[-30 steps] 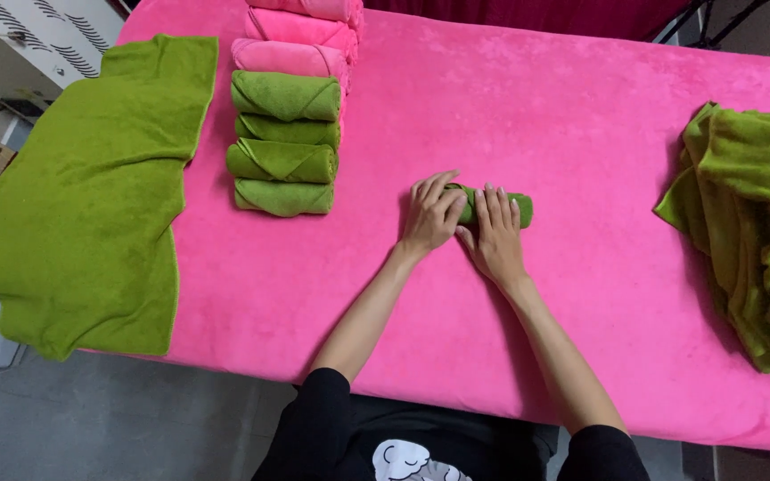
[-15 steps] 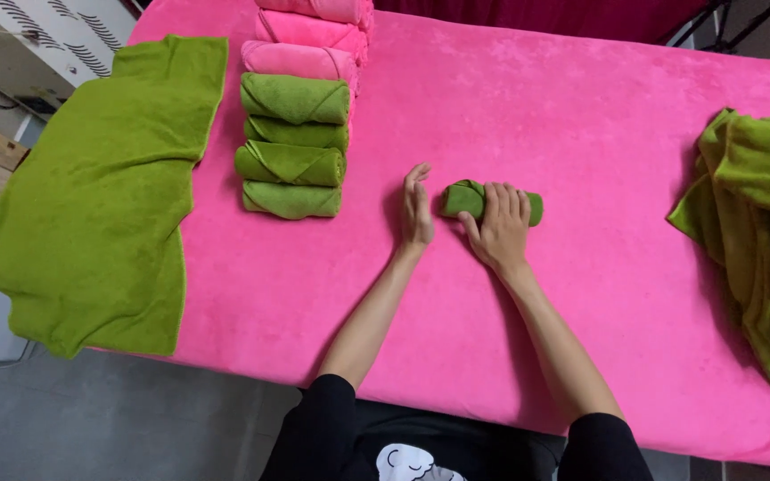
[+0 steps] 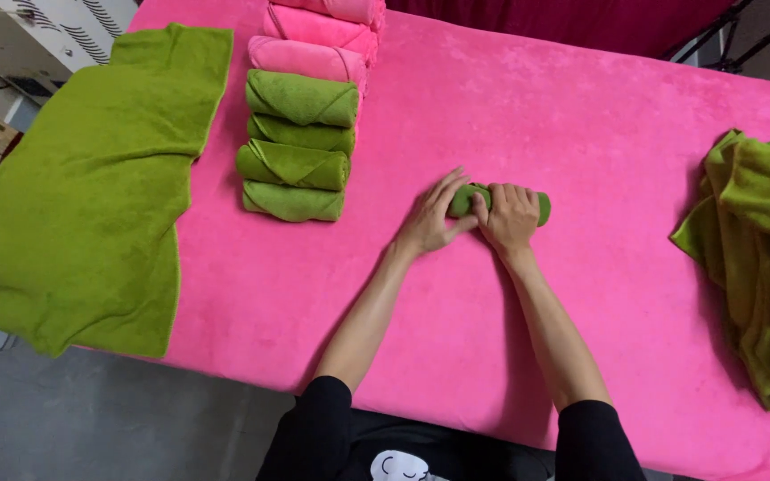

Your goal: Folding and smoothing green towels into decorative shapes on a massage table.

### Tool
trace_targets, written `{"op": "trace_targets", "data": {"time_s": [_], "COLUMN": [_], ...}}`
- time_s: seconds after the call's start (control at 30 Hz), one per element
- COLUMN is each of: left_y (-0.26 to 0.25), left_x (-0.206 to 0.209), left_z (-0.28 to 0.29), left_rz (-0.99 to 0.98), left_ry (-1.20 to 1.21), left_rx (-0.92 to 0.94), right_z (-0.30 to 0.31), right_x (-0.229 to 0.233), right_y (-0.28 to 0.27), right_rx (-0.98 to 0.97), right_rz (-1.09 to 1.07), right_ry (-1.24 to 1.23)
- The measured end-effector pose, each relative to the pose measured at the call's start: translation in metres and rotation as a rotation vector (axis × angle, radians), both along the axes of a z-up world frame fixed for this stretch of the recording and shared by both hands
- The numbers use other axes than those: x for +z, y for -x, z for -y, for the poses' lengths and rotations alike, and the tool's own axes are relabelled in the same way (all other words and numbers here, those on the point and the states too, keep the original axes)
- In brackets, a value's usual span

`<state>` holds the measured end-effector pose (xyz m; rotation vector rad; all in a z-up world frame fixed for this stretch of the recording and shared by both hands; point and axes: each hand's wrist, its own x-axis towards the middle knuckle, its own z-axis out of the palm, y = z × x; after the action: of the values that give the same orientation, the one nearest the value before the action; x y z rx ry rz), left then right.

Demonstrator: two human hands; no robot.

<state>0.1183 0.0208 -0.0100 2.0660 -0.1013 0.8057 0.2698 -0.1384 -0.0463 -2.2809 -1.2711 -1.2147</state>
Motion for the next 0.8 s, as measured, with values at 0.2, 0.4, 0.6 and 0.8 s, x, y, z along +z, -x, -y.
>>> {"op": "trace_targets", "data": {"time_s": [0.2, 0.4, 0.6, 0.8], "left_y": [0.020, 0.046, 0.061, 0.071], "left_x": [0.023, 0.032, 0.015, 0.016], "left_z": [0.009, 0.016, 0.028, 0.028], "left_rz": [-0.248, -0.295, -0.355, -0.428], "left_ry": [-0.274, 0.017, 0.100, 0.065], "left_rx": [-0.052, -0.259, -0.332, -0.336], "right_z": [0.010, 0.039, 0.052, 0.054], "right_x": [0.032, 0.091, 0.060, 0.039], "right_y": [0.030, 0.098, 0.103, 0.124], "right_rx": [0.024, -0.105, 0.070, 0.031], "right_rz": [-0.087, -0.694, -0.400, -0.153], "right_ry": [0.031, 0.330, 0.219, 0.015]}}
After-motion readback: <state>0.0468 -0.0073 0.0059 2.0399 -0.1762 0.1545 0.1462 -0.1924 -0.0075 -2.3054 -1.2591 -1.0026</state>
